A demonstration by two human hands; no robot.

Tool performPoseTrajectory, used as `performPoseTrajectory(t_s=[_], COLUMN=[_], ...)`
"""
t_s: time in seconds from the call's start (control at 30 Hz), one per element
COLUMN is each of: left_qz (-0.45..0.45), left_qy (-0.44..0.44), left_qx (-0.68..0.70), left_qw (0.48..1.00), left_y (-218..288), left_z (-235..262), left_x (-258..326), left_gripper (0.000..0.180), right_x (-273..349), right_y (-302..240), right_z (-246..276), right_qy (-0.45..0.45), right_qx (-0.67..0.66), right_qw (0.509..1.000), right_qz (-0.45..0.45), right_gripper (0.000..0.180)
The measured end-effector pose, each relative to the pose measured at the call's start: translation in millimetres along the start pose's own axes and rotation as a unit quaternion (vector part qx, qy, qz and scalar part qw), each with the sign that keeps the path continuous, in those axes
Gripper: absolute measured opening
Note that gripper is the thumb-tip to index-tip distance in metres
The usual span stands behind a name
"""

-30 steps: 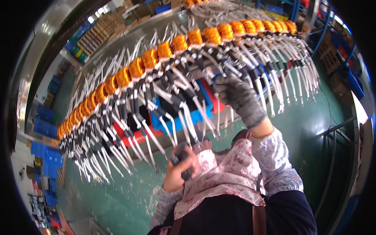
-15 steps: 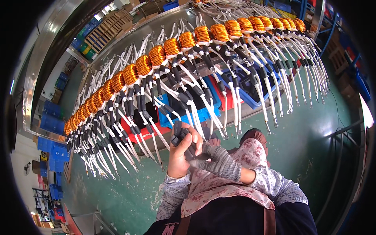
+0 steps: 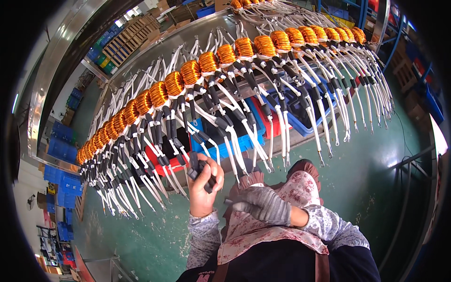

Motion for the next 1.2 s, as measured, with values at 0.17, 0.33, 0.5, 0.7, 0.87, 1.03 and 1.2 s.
performPoseTrajectory(t_s=[0.17, 0.33, 0.5, 0.7, 0.87, 1.03, 1.2], left_qz=[0.051, 0.155, 0.167, 0.141, 0.225, 0.256, 0.237], left_qy=[-0.034, -0.069, -0.110, -0.080, -0.071, -0.086, -0.112], left_qx=[-0.207, -0.119, -0.192, -0.123, -0.096, -0.103, -0.118], left_qw=[0.977, 0.978, 0.961, 0.979, 0.967, 0.957, 0.958], left_y=[-43, -60, -55, -52, -57, -80, -75], left_z=[8, 2, -4, -14, -21, -1, -27], left_x=[19, 39, 46, 45, 47, 51, 43], left_gripper=[0.019, 0.039, 0.044, 0.035, 0.022, 0.026, 0.021], right_x=[-7, -19, -20, -21, -15, -18, -10], right_y=[-12, -20, -15, -25, -6, -10, -7], right_z=[22, 34, 34, 44, 31, 31, 61], right_qy=[-0.078, -0.075, -0.067, 0.053, 0.026, 0.030, 0.173], right_qx=[0.154, 0.237, 0.316, 0.339, 0.070, -0.167, -0.187], right_qw=[0.985, 0.967, 0.943, 0.939, 0.997, 0.985, 0.966], right_qz=[0.004, -0.061, -0.078, -0.028, 0.022, -0.018, -0.047], right_gripper=[0.024, 0.030, 0.030, 0.035, 0.041, 0.025, 0.024])
Point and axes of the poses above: each hand's wrist, its own x-axis away from the middle knuckle, its own z-axis out of the back of the hand, y = z × x, the point moved 8 cm from there along -x, towards the middle knuckle, and after that the axes turned 5 degrees about z, right-handed, at the moved point
